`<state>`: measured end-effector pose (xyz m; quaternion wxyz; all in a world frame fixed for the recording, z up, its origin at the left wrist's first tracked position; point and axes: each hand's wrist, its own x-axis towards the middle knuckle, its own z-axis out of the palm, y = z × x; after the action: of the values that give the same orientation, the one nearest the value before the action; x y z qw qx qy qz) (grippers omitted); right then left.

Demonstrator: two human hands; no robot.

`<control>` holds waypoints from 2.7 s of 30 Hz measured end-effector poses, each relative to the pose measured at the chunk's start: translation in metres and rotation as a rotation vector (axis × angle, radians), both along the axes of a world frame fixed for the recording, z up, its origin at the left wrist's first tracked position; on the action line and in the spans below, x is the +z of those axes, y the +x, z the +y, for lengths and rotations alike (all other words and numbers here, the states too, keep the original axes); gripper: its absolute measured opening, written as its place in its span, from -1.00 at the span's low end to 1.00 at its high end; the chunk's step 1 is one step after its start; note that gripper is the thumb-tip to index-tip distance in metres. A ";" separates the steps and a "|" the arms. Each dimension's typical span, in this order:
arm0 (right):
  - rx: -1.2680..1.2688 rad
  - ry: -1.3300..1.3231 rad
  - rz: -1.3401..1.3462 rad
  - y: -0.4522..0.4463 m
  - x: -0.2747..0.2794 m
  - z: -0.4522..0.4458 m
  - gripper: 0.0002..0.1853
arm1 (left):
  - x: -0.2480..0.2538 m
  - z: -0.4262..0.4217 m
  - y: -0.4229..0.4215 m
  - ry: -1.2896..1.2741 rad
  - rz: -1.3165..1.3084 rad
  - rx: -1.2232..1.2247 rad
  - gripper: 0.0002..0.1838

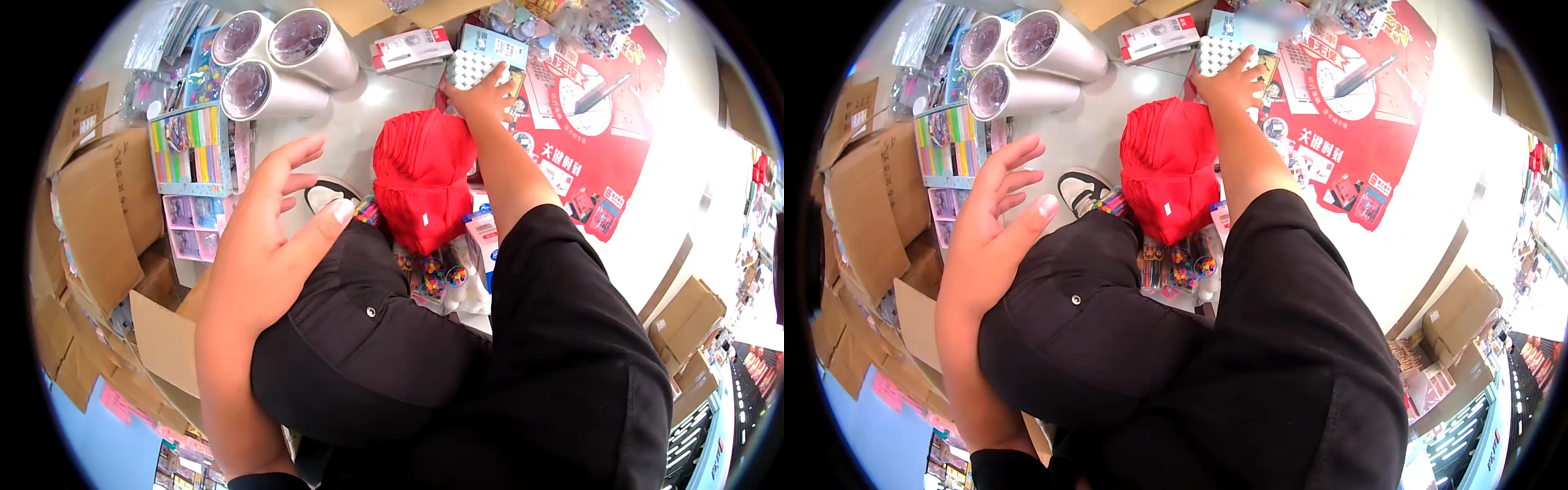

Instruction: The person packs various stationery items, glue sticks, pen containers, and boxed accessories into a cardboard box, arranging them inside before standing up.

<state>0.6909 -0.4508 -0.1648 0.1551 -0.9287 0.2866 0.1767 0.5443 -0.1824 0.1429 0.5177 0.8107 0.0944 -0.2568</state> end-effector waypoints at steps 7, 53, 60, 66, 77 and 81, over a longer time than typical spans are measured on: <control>-0.071 0.019 0.064 -0.003 0.017 0.011 0.61 | 0.000 0.007 -0.012 -0.015 -0.020 0.105 -0.32; 0.104 -0.038 0.010 -0.027 0.011 -0.002 0.47 | -0.135 -0.035 0.076 0.111 -0.081 -0.253 -0.27; -0.032 -0.100 -0.093 -0.013 -0.006 0.022 0.38 | -0.144 -0.036 0.075 0.083 -0.089 -0.224 -0.23; 0.154 -0.049 -0.323 -0.026 -0.005 0.011 0.21 | -0.137 -0.024 0.070 0.074 -0.006 -0.179 -0.17; 1.093 0.757 -0.558 -0.040 0.181 0.044 0.14 | -0.110 -0.019 0.080 0.506 -0.636 -0.512 0.16; 0.834 0.962 -0.461 -0.039 0.152 0.031 0.29 | -0.111 -0.011 0.078 0.416 -0.413 -0.438 0.23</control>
<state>0.6521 -0.4202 -0.0131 0.5271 -0.8032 -0.2468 0.1270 0.6223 -0.1930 0.0317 0.2827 0.9342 -0.1379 -0.1680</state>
